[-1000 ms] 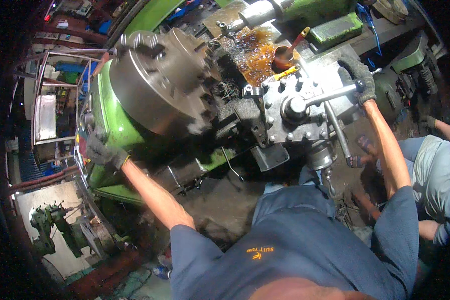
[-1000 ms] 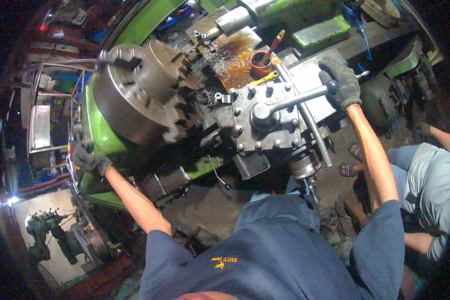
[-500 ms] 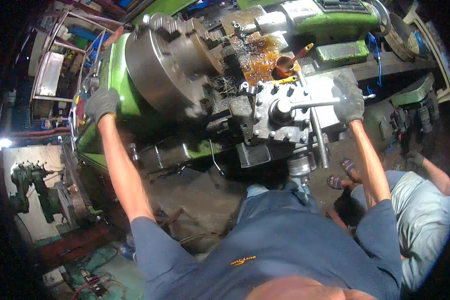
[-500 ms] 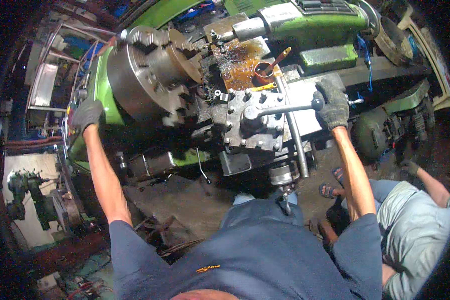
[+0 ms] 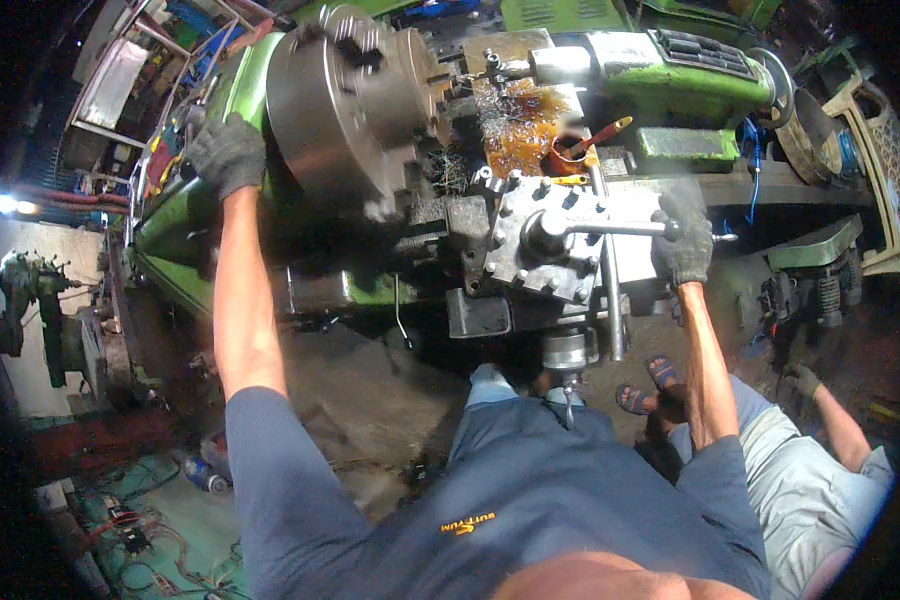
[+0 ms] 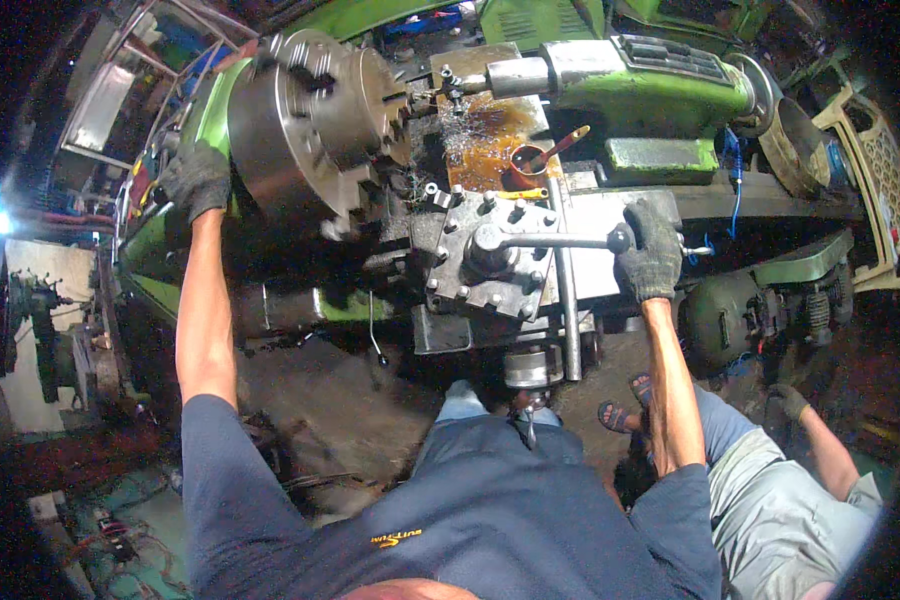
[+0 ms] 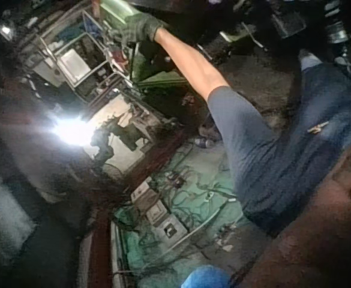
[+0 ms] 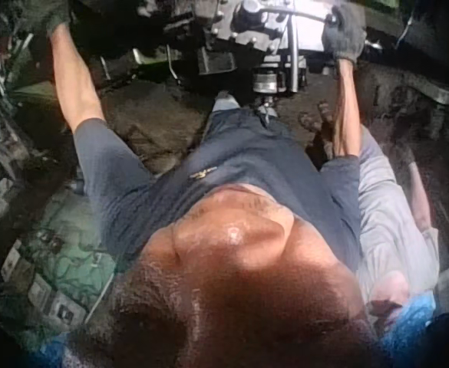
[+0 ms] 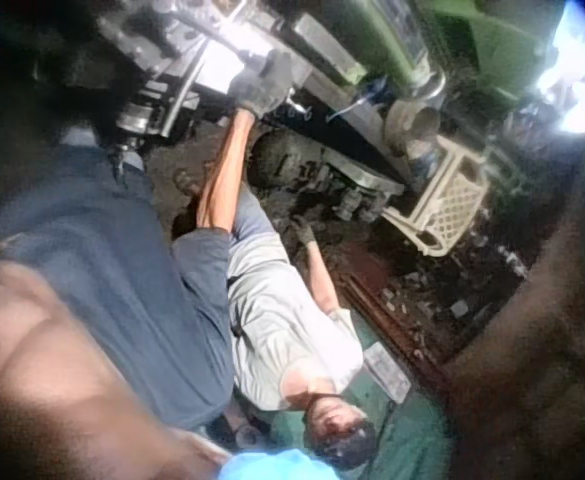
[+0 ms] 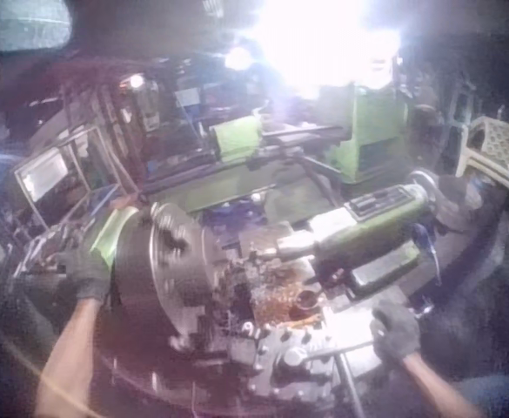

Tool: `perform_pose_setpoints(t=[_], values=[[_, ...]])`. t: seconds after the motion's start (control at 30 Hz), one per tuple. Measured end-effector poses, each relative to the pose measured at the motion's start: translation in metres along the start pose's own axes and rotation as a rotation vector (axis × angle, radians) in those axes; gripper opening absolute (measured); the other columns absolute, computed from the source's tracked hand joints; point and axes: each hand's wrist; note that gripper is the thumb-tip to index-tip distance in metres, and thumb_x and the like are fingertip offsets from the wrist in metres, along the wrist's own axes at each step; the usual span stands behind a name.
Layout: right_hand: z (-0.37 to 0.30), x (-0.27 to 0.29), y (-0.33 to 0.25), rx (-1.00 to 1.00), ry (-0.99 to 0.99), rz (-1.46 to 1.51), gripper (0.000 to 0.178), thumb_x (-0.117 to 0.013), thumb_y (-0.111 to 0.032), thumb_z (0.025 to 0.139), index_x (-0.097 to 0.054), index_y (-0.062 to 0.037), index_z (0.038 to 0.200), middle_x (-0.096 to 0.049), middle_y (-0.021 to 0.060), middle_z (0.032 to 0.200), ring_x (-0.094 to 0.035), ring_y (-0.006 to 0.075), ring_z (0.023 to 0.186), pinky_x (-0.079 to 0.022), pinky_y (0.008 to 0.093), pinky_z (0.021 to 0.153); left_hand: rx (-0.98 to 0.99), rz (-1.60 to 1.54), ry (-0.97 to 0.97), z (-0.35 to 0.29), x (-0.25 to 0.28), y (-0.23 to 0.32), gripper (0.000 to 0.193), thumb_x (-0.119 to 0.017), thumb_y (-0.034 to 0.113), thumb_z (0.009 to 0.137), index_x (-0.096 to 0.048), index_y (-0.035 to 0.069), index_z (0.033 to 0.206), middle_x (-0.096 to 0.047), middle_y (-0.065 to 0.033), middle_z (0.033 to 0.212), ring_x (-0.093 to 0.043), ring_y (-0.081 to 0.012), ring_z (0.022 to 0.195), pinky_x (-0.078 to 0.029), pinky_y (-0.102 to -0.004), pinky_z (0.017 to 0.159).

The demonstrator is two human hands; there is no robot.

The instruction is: The person operates a green industrial lathe, using both hands to manipulate the control levers and adjust the tool carriage. They engage the chuck and move the cutting tool along the rotating metal workpiece while a second person works nearby in the background.

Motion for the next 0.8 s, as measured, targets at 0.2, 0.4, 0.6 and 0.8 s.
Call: perform_pose_setpoints(t=[0.2, 0.4, 0.6, 0.8], values=[[0.003, -0.003, 0.017, -0.122, -0.075, 0.274, 0.030, -0.071, -0.016, 0.089, -0.069, -0.0044, 0.117, -0.071, 0.0134, 0.115, -0.069, 0.0241, 0.105, -0.054, 0.0356, 0.093, 0.007, -0.018, -0.052, -0.013, -0.054, -0.015, 0.020, -0.058, 0.027, 0.085, -0.071, 0.013, 0.079, -0.068, -0.0142, 0.093, -0.066, -0.0340, 0.085, -0.049, -0.0492, 0.071], [0.060, 0.022, 0.101, -0.262, 0.091, 0.294, 0.034, -0.066, -0.027, 0.096, -0.068, -0.0048, 0.121, -0.071, 0.0087, 0.117, -0.066, 0.0148, 0.096, -0.053, 0.0306, 0.084, 0.033, -0.017, -0.005, -0.017, -0.053, -0.015, 0.017, -0.057, 0.026, 0.086, -0.069, 0.013, 0.086, -0.068, -0.0122, 0.092, -0.065, -0.0339, 0.084, -0.049, -0.0498, 0.076], [0.167, 0.064, 0.263, -0.362, 0.351, -0.145, 0.063, -0.061, -0.054, 0.091, -0.064, -0.0048, 0.130, -0.066, 0.0158, 0.129, -0.063, 0.0328, 0.117, -0.045, 0.0417, 0.098, 0.025, -0.070, -0.010, -0.006, -0.053, -0.005, 0.016, -0.054, 0.023, 0.091, -0.067, 0.015, 0.097, -0.068, -0.0111, 0.092, -0.066, -0.0308, 0.087, -0.051, -0.0471, 0.077], [0.263, 0.053, 0.238, -0.477, 0.288, -0.121, 0.071, -0.057, -0.060, 0.091, -0.061, -0.0053, 0.136, -0.063, 0.0186, 0.134, -0.060, 0.0313, 0.121, -0.044, 0.0409, 0.101, 0.012, -0.063, -0.026, -0.020, -0.064, -0.027, 0.022, -0.051, 0.023, 0.092, -0.066, 0.014, 0.104, -0.067, -0.0106, 0.103, -0.065, -0.0312, 0.099, -0.050, -0.0474, 0.086]])
Point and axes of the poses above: each hand's wrist, its own z-axis towards the middle knuckle, its own x-axis out of the back of the hand, y = z × x
